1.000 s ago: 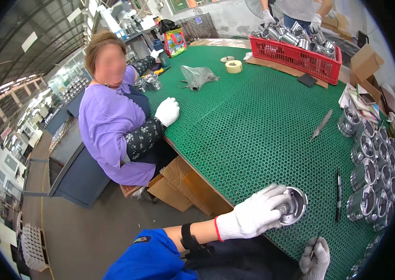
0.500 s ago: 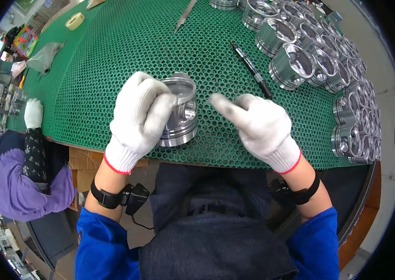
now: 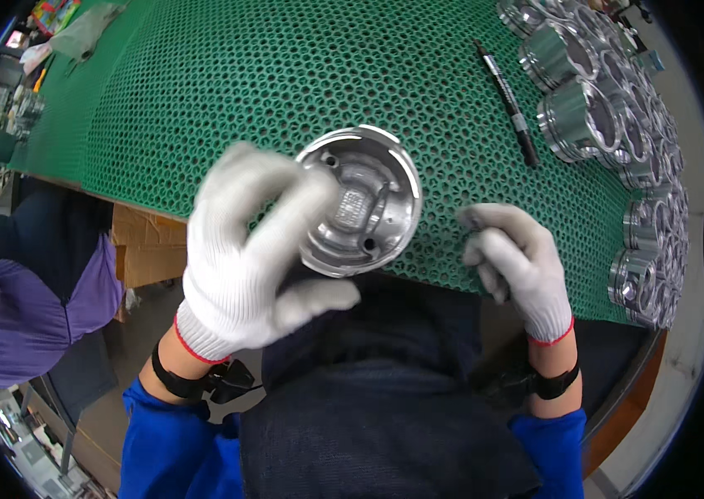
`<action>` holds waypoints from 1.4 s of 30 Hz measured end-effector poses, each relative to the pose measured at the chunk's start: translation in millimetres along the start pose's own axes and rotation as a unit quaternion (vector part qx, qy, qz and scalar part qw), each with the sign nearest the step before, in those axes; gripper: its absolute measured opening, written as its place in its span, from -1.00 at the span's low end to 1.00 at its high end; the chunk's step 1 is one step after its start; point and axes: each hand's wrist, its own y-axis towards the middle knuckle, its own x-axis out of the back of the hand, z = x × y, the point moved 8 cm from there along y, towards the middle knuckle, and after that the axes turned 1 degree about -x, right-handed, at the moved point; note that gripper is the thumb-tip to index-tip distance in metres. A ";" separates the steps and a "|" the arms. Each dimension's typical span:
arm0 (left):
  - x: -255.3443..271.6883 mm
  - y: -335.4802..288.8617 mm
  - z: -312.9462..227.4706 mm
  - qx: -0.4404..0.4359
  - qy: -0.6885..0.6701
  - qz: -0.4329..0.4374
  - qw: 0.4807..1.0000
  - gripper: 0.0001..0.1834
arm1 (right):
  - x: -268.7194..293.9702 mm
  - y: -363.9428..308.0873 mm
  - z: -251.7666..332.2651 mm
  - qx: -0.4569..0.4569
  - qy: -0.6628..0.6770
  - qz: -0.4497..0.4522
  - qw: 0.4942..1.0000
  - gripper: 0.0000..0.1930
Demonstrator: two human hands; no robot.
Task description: Inspecting and preparing metal pistons for assembly.
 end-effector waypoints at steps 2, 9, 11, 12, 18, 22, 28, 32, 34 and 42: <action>-8.5 -16.1 12.3 0.097 0.082 0.136 0.983 0.00 | 3.3 -3.0 -3.3 0.010 0.032 -0.023 0.999 -0.66; 3.7 -45.6 -22.5 0.201 -0.236 0.268 0.912 0.17 | 9.3 -5.3 -9.1 0.041 0.083 -0.011 0.996 -0.64; 5.0 -35.7 -22.0 0.102 -0.286 0.286 0.909 -0.21 | 9.2 -5.3 -8.4 0.042 0.077 -0.018 0.996 -0.64; 5.4 -36.0 -22.7 0.063 -0.300 0.286 0.908 -0.33 | 10.3 -5.6 -8.0 0.043 0.072 -0.026 0.996 -0.64; 18.8 -37.3 20.3 0.199 -0.128 0.041 0.971 -0.19 | 19.2 -8.1 1.5 0.034 -0.005 -0.053 0.998 -0.63; 1.8 -50.8 29.8 0.185 -0.122 0.041 0.974 0.00 | 36.6 3.8 57.3 0.278 -0.476 -0.215 0.806 -0.55; -28.7 -50.4 38.8 0.175 -0.156 -0.034 0.971 0.13 | 49.6 40.3 54.2 0.152 -0.601 -0.166 0.767 -0.53; -30.0 -53.8 40.3 0.150 -0.161 -0.059 0.974 0.13 | 43.4 23.8 67.5 0.221 -0.439 -0.091 0.866 -0.60; -29.1 -55.6 43.7 0.137 -0.164 -0.066 0.975 0.13 | 38.6 -3.2 84.3 0.218 -0.351 -0.093 0.906 -0.66; -27.2 -39.5 33.5 0.099 -0.133 -0.066 0.984 0.14 | 55.6 -113.7 119.4 0.481 0.011 -0.140 0.865 -0.68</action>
